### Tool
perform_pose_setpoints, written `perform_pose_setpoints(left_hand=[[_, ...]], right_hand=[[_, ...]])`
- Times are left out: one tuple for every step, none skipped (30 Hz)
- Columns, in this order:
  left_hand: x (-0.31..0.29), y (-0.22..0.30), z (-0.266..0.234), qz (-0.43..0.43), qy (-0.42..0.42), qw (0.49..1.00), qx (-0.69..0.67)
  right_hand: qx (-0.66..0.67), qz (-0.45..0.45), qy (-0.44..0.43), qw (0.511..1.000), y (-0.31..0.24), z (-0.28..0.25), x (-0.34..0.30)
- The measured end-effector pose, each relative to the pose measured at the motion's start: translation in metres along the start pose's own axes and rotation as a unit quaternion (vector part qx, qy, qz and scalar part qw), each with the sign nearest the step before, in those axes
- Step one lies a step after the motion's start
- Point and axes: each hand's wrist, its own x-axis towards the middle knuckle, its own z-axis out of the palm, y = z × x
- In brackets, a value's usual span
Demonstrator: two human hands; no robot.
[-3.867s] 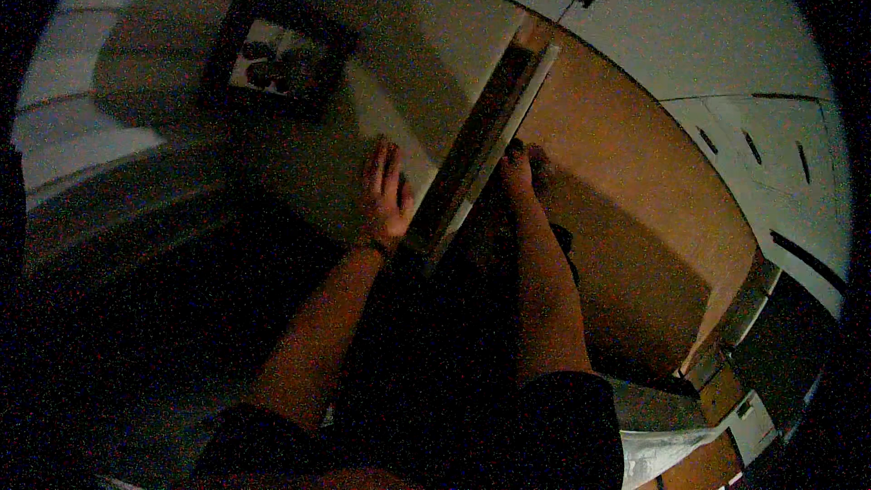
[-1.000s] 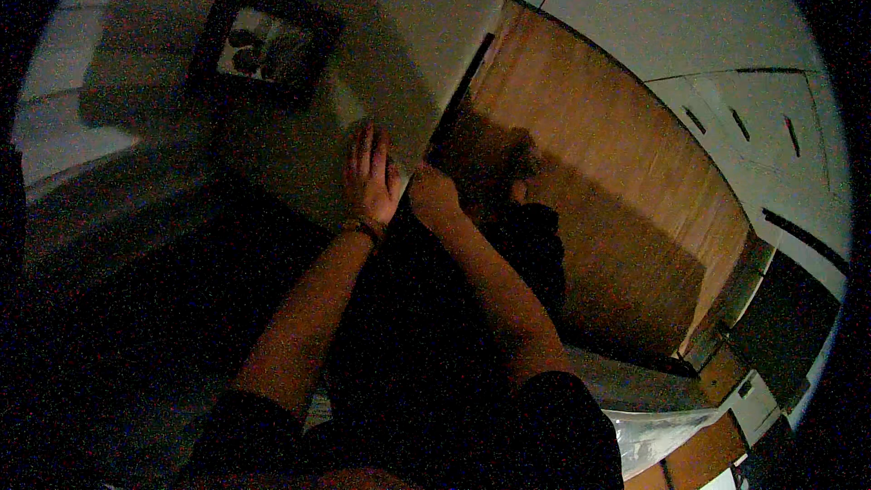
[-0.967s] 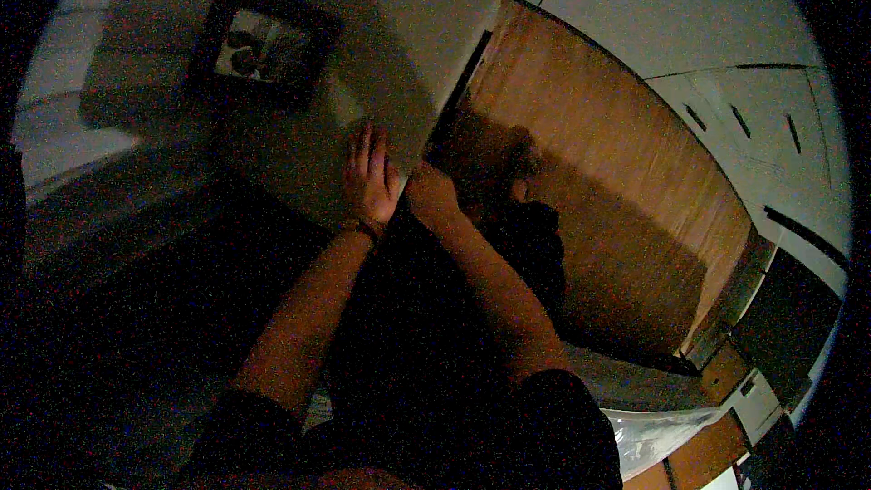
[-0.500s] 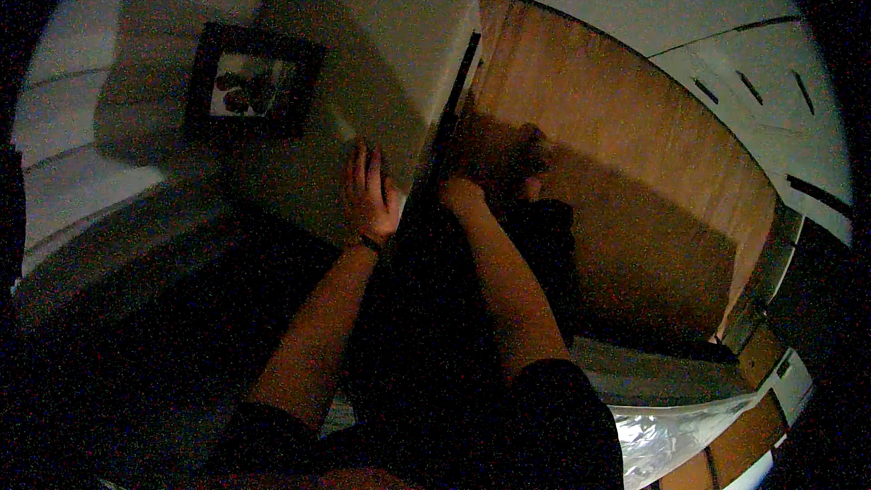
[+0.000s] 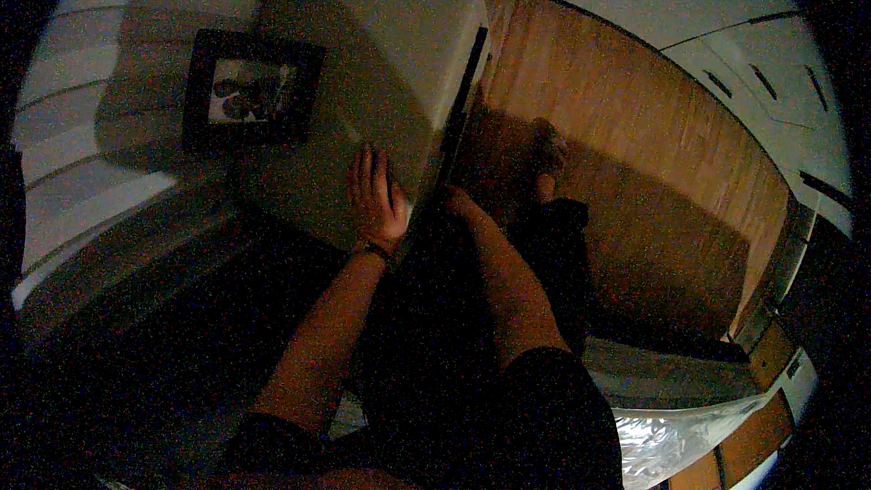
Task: The person wipes a white paneled wall, a dark upholstered headboard, and a bedside table using a dark cloth. The person moves the cloth across the surfaces in a repetitive wiping motion.
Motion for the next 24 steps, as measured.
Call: perform_pose_setpoints(left_hand=[[0.000,0.000,0.000,-0.002,-0.002,1.000,-0.002],[0.002,0.001,0.000,-0.002,-0.004,1.000,-0.004],[0.006,0.005,-0.001,0.001,-0.014,1.000,0.004],[0.008,0.008,-0.003,0.003,-0.022,1.000,0.012],[0.007,0.010,-0.004,-0.001,-0.029,0.999,0.020],[0.008,0.010,-0.003,0.004,-0.021,1.000,0.013],[0.005,0.008,0.000,0.001,-0.013,1.000,0.005],[0.001,0.007,0.002,-0.003,-0.004,1.000,-0.005],[-0.001,0.008,0.003,-0.011,-0.003,1.000,-0.009],[0.000,0.010,0.003,-0.011,-0.004,1.000,-0.014],[0.000,0.011,0.003,-0.016,-0.004,1.000,-0.016],[0.001,0.011,0.002,-0.016,-0.005,1.000,-0.018],[0.004,0.013,0.001,-0.011,-0.007,1.000,-0.021],[0.007,0.015,-0.001,-0.009,-0.008,1.000,-0.022],[0.010,0.016,-0.002,-0.004,-0.002,1.000,-0.024],[0.012,0.017,-0.003,0.000,0.004,1.000,-0.027],[0.014,0.017,-0.004,0.005,0.011,1.000,-0.029],[0.016,0.018,-0.004,0.011,0.012,0.999,-0.032],[0.015,0.017,-0.004,0.010,0.014,0.999,-0.032],[0.014,0.016,-0.003,0.012,0.016,0.999,-0.033],[0.013,0.016,-0.003,0.010,0.015,0.999,-0.032],[0.011,0.016,-0.002,0.004,0.014,0.999,-0.029],[0.010,0.016,-0.001,0.002,0.012,1.000,-0.029],[0.009,0.016,0.000,-0.001,0.007,1.000,-0.023]], right_hand=[[-0.019,0.004,0.011,1.000,0.010,0.005,0.009],[-0.044,0.010,0.031,0.998,0.025,0.009,0.022],[-0.061,0.018,0.056,0.996,0.038,0.009,0.036],[-0.051,0.029,0.106,0.993,0.045,0.001,0.047],[-0.025,0.039,0.167,0.985,0.044,-0.014,0.049],[0.017,0.041,0.237,0.971,0.044,-0.032,0.052],[0.077,0.032,0.320,0.944,0.017,-0.058,0.039],[0.135,0.011,0.404,0.905,-0.017,-0.087,0.023],[0.183,-0.021,0.482,0.856,-0.051,-0.117,0.006],[0.088,-0.046,0.573,0.813,-0.064,-0.135,0.003],[0.144,-0.085,0.559,0.812,-0.089,-0.156,-0.005],[0.201,-0.124,0.543,0.806,-0.108,-0.172,-0.008],[0.187,-0.175,0.528,0.810,-0.110,-0.182,0.005],[0.173,-0.227,0.509,0.812,-0.111,-0.192,0.022],[0.157,-0.278,0.489,0.812,-0.108,-0.195,0.035],[0.101,-0.234,0.490,0.834,-0.101,-0.191,0.043],[0.046,-0.189,0.488,0.851,-0.092,-0.183,0.053],[-0.010,-0.141,0.485,0.863,-0.083,-0.177,0.061],[0.067,-0.130,0.443,0.885,-0.073,-0.166,0.061],[0.139,-0.160,0.422,0.881,-0.070,-0.157,0.058],[0.211,-0.189,0.400,0.871,-0.067,-0.146,0.055],[0.198,-0.192,0.398,0.875,-0.069,-0.132,0.045],[0.185,-0.194,0.399,0.877,-0.071,-0.119,0.034],[0.087,-0.171,0.421,0.887,-0.075,-0.100,0.018]])
